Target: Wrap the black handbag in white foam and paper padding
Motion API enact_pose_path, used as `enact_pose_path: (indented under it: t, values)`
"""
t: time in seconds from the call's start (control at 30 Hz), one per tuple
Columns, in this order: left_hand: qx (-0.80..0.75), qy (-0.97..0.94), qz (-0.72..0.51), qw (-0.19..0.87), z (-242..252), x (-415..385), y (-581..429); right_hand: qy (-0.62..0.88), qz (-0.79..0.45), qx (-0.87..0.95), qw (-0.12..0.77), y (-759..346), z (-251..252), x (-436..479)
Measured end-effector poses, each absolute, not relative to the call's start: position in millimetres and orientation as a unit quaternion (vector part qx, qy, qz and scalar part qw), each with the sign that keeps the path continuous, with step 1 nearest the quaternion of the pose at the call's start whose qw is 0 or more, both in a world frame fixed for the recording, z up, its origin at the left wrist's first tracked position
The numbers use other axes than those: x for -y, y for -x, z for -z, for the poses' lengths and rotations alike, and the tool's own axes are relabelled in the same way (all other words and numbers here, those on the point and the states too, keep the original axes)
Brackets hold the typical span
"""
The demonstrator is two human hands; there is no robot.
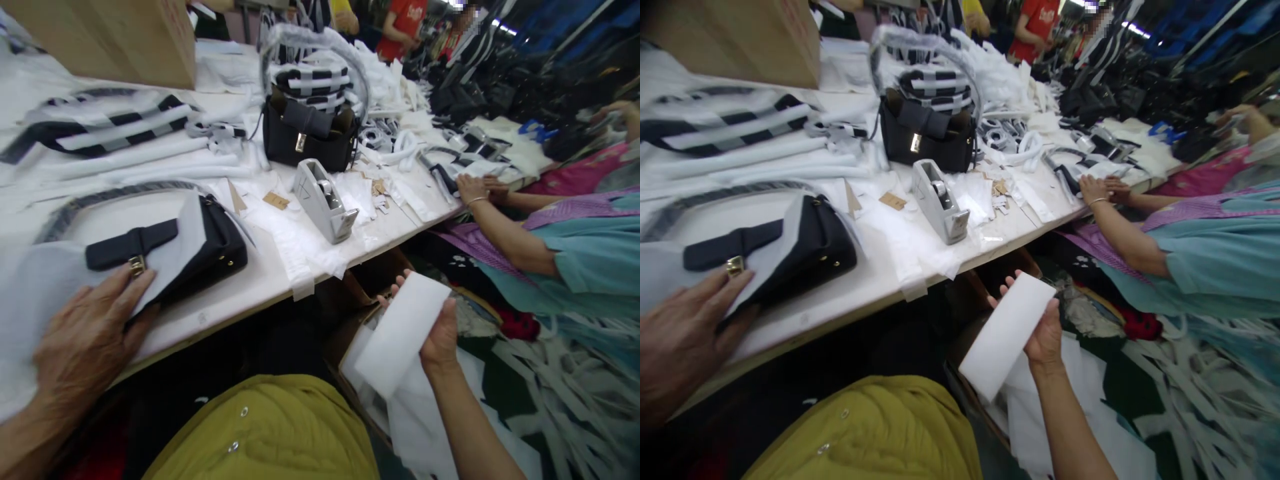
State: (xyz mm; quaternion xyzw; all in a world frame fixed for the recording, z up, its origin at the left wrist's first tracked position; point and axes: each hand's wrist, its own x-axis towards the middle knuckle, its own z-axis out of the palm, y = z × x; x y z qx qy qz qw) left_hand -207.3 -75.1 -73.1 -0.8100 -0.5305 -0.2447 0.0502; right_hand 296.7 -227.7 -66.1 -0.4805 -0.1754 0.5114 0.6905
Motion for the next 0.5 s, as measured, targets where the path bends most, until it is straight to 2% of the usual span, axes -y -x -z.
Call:
enact_pose_path:
  t: [0.17,0.3,0.5]
  values:
    - [0.508,0.820,0.230,0.128,70,78,207,0.446,-0.573,0.230,0.649,-223,19,168]
    - [0.513,0.821,0.201,0.151,67,87,207,0.430,-0.626,0.365,0.539,-155,-37,115]
    - [0.536,0.809,0.201,0.132,67,88,208,0.364,-0.560,0.598,0.444,-13,-99,27]
